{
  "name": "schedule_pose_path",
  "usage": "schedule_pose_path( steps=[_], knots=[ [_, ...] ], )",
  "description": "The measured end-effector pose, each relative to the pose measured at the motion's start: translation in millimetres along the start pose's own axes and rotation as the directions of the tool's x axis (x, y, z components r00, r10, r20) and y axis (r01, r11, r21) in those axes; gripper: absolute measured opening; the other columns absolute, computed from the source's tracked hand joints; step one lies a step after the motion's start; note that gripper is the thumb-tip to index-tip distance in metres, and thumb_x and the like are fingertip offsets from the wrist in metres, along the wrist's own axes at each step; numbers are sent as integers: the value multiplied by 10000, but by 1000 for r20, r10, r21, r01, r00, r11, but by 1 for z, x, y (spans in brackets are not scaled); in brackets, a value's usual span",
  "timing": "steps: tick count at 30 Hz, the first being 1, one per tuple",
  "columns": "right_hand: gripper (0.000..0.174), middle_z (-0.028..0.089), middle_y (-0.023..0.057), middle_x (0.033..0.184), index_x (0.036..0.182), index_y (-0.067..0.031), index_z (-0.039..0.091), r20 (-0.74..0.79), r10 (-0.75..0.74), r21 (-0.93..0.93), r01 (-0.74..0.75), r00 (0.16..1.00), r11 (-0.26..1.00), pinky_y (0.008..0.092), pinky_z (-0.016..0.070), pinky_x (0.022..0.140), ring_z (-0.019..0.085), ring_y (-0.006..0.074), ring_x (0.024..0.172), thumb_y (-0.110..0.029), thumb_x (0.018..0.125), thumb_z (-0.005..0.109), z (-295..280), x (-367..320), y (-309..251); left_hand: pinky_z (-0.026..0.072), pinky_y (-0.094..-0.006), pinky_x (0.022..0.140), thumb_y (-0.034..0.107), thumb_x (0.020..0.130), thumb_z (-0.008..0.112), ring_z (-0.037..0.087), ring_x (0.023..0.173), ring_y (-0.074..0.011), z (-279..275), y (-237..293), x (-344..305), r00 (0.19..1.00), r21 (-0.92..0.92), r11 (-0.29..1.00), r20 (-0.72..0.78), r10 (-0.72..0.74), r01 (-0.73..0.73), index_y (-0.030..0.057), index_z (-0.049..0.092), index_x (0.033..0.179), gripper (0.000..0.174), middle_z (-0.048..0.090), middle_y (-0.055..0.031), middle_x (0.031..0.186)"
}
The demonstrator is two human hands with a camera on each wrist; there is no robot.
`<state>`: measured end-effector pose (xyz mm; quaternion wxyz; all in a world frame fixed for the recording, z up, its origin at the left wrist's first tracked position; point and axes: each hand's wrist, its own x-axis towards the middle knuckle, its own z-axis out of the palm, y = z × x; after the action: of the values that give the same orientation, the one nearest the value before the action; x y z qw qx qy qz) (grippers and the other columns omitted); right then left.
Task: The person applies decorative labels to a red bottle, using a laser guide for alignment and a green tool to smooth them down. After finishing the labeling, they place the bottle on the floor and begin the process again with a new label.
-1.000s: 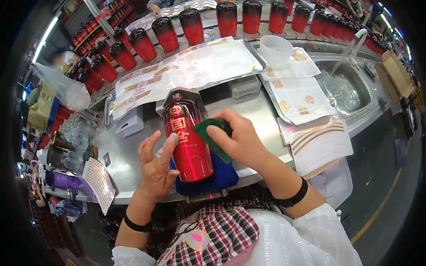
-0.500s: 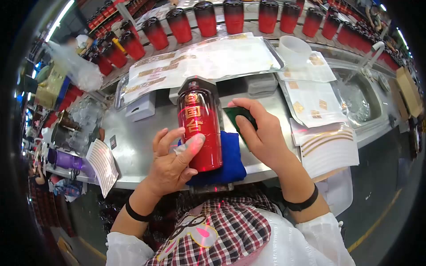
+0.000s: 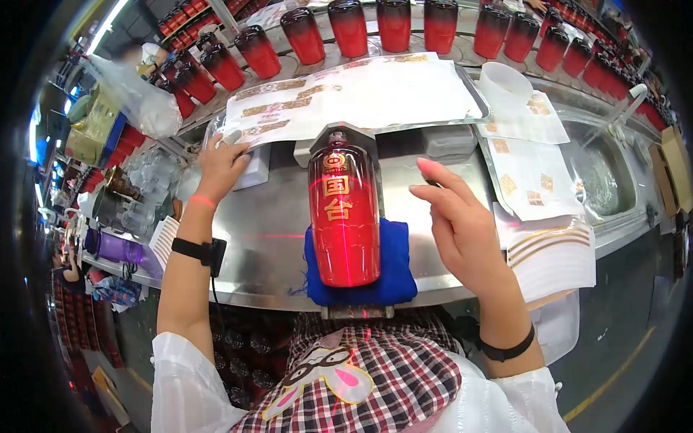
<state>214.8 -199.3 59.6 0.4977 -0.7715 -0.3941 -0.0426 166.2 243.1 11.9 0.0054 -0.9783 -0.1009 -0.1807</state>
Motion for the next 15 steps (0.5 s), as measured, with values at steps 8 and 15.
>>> schedule_pose_path(
  steps=[8, 15],
  knots=[
    [300, 582, 183, 1289, 1107, 18, 639, 2, -1, -5, 1, 1000, 1000, 270, 498, 775, 639, 219, 962, 140, 867, 507, 5, 2, 6, 377, -466, 987, 182, 804, 685, 452, 1237, -375, 9, -12, 0, 979, -280, 951, -189, 79, -131, 80, 665, 906, 145, 615, -153, 1068],
    [280, 592, 177, 1267, 1092, 15, 643, 10, -8, -36, 8, 1000, 999, 259, 493, 734, 640, 209, 915, 130, 865, 526, 4, -2, 7, 396, -422, 976, 180, 833, 678, 492, 1151, -343, -2, -19, 1, 996, -488, 873, -86, -20, -24, 57, 650, 883, 136, 603, -160, 1049]
  ],
)
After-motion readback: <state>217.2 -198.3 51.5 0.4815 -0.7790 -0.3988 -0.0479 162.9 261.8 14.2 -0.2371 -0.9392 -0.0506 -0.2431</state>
